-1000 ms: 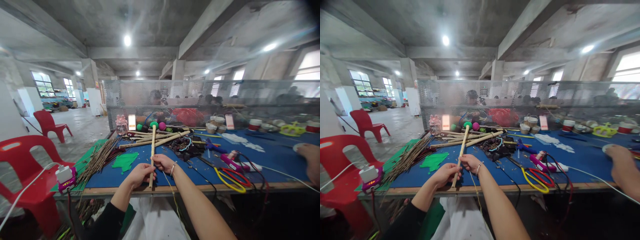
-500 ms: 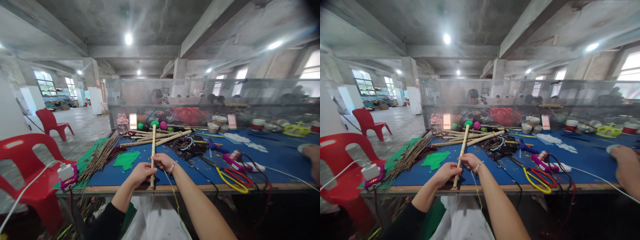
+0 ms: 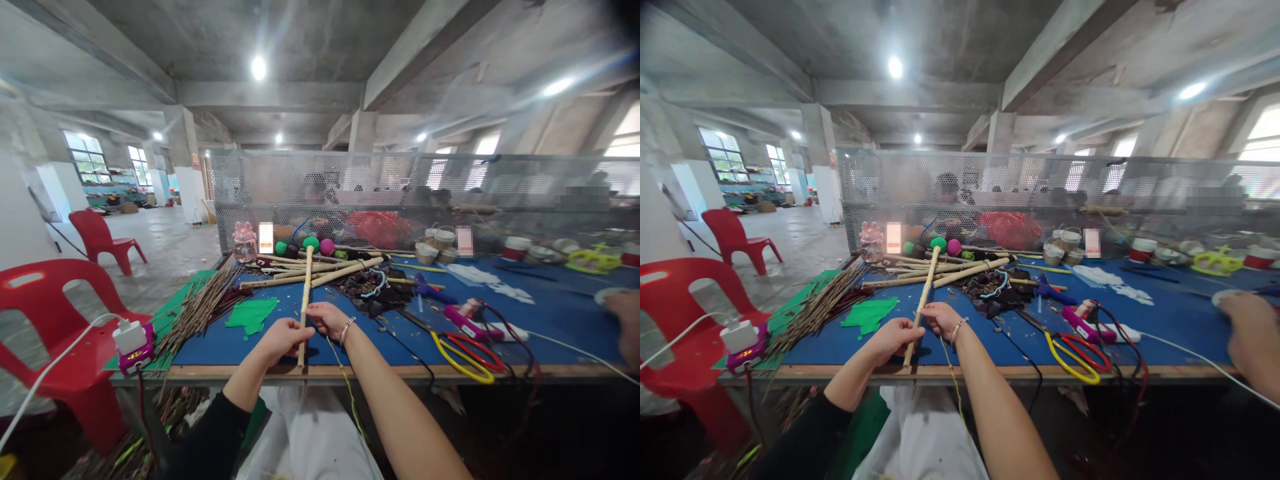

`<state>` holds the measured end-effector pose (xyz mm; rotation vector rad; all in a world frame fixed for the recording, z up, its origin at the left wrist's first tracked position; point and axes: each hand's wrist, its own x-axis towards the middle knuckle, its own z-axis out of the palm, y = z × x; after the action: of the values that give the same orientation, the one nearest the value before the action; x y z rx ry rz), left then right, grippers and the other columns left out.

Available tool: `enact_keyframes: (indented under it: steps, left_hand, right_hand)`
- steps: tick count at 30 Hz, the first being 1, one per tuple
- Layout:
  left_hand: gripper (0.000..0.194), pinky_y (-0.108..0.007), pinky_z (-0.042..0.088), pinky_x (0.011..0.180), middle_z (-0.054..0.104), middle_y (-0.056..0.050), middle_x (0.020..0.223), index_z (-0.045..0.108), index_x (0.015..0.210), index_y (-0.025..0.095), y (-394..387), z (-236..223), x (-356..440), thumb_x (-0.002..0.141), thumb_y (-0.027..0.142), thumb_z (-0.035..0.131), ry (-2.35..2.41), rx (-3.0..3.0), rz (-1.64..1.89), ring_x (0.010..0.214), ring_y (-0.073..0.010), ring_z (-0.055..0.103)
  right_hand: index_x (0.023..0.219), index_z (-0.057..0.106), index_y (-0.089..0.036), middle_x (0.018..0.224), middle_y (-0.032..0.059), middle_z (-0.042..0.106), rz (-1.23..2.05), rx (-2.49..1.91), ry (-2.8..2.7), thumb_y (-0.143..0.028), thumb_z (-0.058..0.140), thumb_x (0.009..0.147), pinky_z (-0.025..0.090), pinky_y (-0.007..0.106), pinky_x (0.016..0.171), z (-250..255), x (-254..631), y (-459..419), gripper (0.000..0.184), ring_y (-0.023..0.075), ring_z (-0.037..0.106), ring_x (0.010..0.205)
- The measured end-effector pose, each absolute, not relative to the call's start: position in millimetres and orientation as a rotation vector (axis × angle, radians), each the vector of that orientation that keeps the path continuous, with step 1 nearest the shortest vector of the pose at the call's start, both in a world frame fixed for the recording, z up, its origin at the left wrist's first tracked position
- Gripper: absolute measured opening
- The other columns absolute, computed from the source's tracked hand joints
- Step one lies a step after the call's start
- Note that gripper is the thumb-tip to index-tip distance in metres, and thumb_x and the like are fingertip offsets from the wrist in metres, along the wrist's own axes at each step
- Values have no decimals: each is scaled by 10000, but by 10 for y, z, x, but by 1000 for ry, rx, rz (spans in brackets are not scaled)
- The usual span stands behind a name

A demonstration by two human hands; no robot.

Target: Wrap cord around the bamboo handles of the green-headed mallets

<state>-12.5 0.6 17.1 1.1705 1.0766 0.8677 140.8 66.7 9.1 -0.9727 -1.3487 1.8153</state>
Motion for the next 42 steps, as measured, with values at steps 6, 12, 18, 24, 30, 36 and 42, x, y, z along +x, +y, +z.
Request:
enact_keyframes:
  steps: [6, 12, 18, 24, 30, 36, 42]
  left_hand:
    - [235, -164, 428, 478, 642, -65, 707, 594, 755, 99, -25, 228, -52, 667, 308, 657, 884, 1011, 863, 552, -89, 580]
    - [252, -200, 467, 518, 658, -85, 751, 583, 894, 106, -38, 187, -37, 732, 299, 580, 798, 932, 831, 609, -124, 616]
    - [382, -166, 334, 370, 522, 28, 430, 481, 616, 147, -39, 211, -123, 566, 466, 685, 1146, 1252, 841, 354, -68, 460]
    - [367, -173, 384, 429, 538, 29, 509, 485, 633, 144, -114, 183, -82, 557, 434, 697, 933, 1085, 883, 408, -52, 465]
    - [340, -178, 394, 413, 535, 25, 539, 504, 692, 142, -143, 186, -66, 611, 437, 654, 913, 1070, 855, 414, -59, 477]
    - [363, -172, 381, 393, 510, 35, 454, 493, 614, 137, -119, 225, -69, 561, 435, 693, 1081, 1240, 870, 374, -57, 453]
    - [325, -166, 437, 479, 628, -65, 743, 584, 856, 104, -156, 143, -56, 650, 343, 663, 747, 929, 862, 556, -84, 573]
  right_hand:
    - [803, 524, -125, 411, -128, 240, 1960, -855, -1298, -344, 664, 628, 7, 164, 345, 127, 1470, 647, 313, 2, 110, 336]
    - [731, 500, -135, 393, -119, 258, 1950, -882, -1298, -344, 670, 620, 8, 165, 338, 94, 1491, 668, 291, 9, 168, 318]
    - [661, 443, -154, 391, -128, 230, 1892, -891, -1326, -361, 668, 629, 14, 173, 327, 92, 1436, 646, 307, 11, 103, 333]
    - [846, 531, -120, 442, -118, 248, 2017, -799, -1348, -333, 653, 659, 13, 159, 344, 111, 1517, 657, 309, 6, 120, 346]
    - [700, 465, -148, 415, -124, 231, 1943, -816, -1342, -344, 670, 637, 21, 165, 333, 97, 1487, 637, 291, 10, 103, 348]
    - [729, 485, -141, 421, -120, 240, 1912, -843, -1373, -370, 673, 630, 24, 163, 339, 103, 1458, 639, 312, 12, 117, 354]
    - [783, 504, -135, 434, -117, 247, 1962, -799, -1386, -363, 650, 657, 26, 164, 339, 110, 1504, 620, 298, 13, 116, 353]
